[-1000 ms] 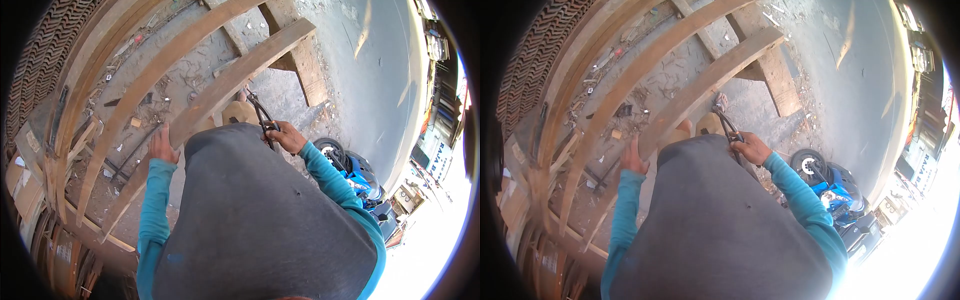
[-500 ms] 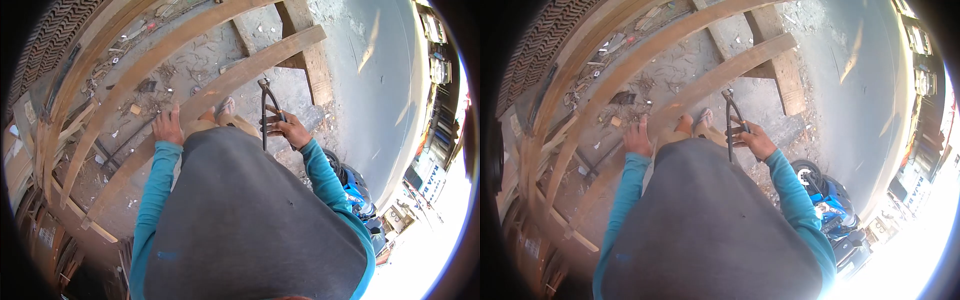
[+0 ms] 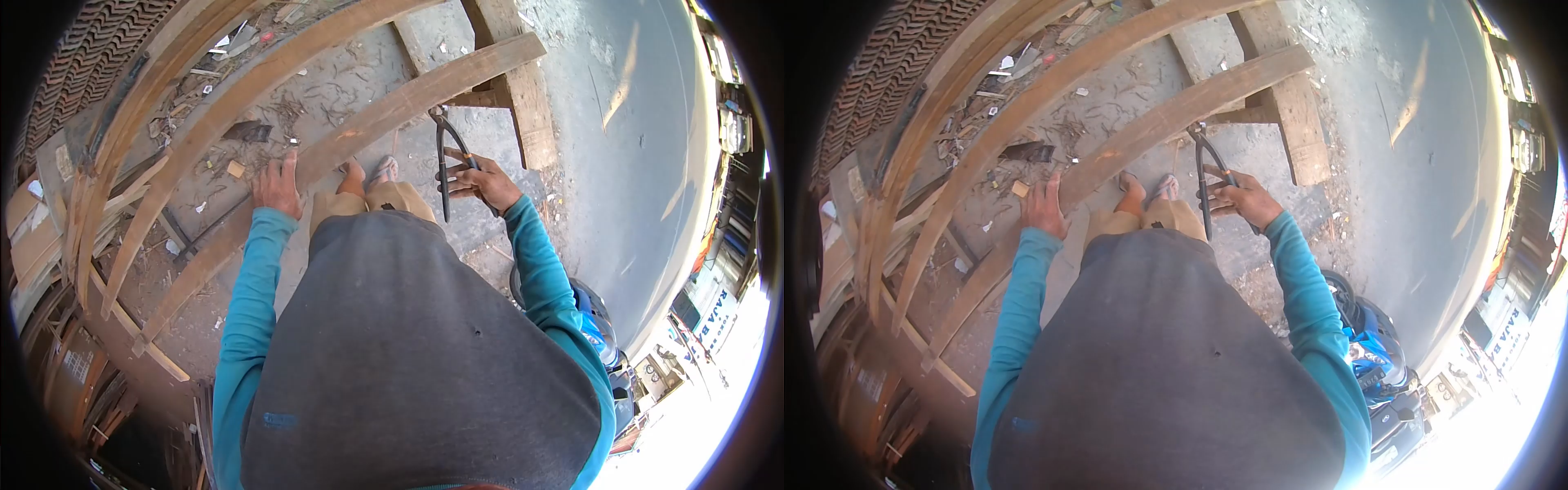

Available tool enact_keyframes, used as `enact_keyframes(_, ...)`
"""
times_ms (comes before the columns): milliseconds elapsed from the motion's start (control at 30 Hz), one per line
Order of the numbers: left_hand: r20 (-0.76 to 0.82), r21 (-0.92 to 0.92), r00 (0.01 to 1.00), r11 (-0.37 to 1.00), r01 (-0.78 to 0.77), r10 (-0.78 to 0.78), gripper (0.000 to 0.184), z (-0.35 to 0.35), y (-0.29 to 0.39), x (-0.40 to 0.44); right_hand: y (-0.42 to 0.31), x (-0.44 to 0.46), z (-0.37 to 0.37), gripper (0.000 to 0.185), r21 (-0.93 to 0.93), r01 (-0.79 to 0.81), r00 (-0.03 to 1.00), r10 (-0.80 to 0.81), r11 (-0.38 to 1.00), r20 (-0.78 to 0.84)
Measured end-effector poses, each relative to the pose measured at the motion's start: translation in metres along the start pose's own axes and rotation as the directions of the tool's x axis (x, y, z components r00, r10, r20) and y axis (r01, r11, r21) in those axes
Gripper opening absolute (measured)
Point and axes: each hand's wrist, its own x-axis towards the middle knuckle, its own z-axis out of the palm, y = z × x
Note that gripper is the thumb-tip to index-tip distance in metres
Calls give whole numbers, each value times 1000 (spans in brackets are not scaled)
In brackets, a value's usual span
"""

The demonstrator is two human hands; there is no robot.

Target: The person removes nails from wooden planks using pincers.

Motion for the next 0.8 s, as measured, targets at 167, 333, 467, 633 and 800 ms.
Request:
enact_keyframes(167,110,-34,993,999,35,-31,94,-10,0,4,-23,-7,-9,53,-53,-101,995,99,994,-33)
enact_keyframes(333,47,-52,999,999,-8,10,96,-9,1,4,-31,-10,-3,51,-90,-119,993,117,989,-26)
enact_keyframes(467,23,9,1000,1000,-10,10,93,-7,0,3,-34,-12,2,48,-87,-126,991,122,988,-52)
enact_keyframes(633,36,18,999,1000,-6,5,87,-7,2,4,-34,-10,-1,29,-44,-187,982,184,981,-48)
enact_keyframes(800,40,-34,997,997,-64,66,96,-1,-1,14,-11,-8,1,22,-217,-40,996,20,975,-90)
